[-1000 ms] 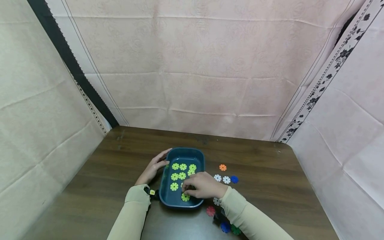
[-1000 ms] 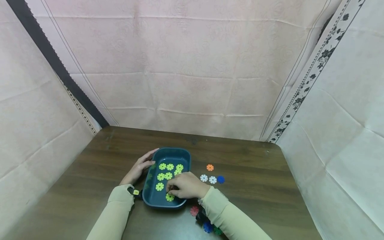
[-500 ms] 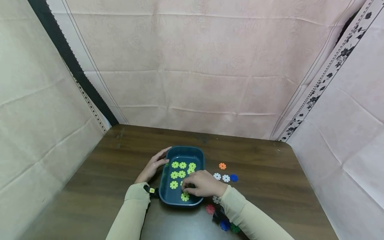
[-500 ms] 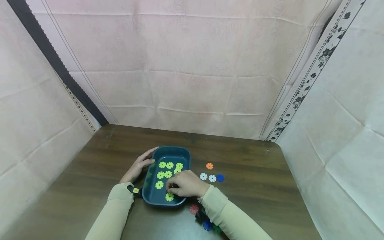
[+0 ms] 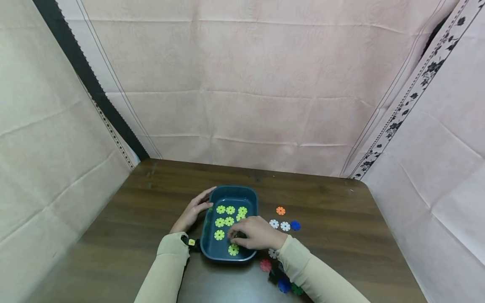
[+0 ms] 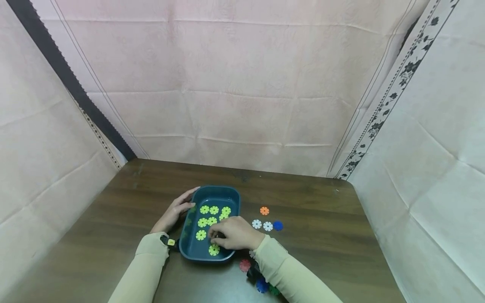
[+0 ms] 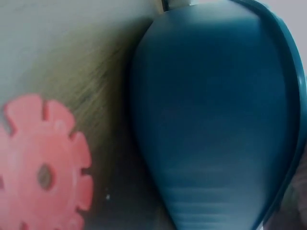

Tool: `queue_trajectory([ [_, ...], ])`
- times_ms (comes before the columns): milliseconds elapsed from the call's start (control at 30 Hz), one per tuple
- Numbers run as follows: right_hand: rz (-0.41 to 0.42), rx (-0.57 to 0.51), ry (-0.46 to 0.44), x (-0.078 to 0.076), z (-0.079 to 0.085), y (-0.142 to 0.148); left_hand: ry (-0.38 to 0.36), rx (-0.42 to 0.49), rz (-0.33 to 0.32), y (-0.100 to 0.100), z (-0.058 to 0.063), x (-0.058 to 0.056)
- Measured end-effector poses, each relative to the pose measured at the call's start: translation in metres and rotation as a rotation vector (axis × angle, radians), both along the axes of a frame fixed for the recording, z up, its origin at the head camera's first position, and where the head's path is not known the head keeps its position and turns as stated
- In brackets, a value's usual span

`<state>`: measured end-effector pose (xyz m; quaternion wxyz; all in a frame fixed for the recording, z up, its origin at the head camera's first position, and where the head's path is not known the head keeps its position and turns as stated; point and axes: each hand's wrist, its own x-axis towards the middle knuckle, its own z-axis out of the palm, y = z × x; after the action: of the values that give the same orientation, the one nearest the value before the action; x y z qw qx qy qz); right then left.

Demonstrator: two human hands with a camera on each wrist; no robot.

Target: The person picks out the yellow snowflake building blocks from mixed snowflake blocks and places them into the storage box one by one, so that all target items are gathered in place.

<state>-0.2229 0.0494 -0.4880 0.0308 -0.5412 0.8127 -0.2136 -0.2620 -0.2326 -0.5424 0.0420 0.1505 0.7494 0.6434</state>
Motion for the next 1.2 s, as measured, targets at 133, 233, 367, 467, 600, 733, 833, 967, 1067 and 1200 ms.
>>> queue_trajectory([
  [133,0.018,-0.061,-0.111,-0.001,0.003,0.005,0.009,-0.007,0.008,0.0,0.002,0.002],
  [233,0.042,-0.138,-0.202,-0.003,0.006,0.012,0.004,-0.014,0.008,0.0,0.001,0.002],
  [367,0.034,-0.241,-0.237,-0.003,0.013,0.026,0.001,-0.003,0.005,0.0,-0.001,0.002],
  [467,-0.008,-0.302,-0.233,-0.004,0.018,0.039,0.003,0.005,0.003,0.0,-0.001,0.001],
  [600,-0.076,-0.355,-0.218,-0.006,0.022,0.059,0.001,0.005,0.001,0.0,-0.001,-0.001],
  [733,-0.155,-0.4,-0.233,-0.006,0.024,0.08,0.003,-0.008,-0.005,0.0,-0.002,-0.001],
  [833,-0.209,-0.438,-0.216,-0.005,0.025,0.097,0.01,-0.005,-0.007,0.001,-0.003,0.0],
  [967,-0.297,-0.462,-0.19,-0.004,0.026,0.119,0.022,0.007,-0.017,0.001,-0.002,0.001],
  [1067,-0.368,-0.454,-0.196,-0.004,0.025,0.135,0.026,0.009,-0.022,0.002,-0.001,0.001],
  [1200,-0.425,-0.447,-0.18,-0.004,0.024,0.149,0.024,0.011,-0.016,0.001,0.0,0.001],
])
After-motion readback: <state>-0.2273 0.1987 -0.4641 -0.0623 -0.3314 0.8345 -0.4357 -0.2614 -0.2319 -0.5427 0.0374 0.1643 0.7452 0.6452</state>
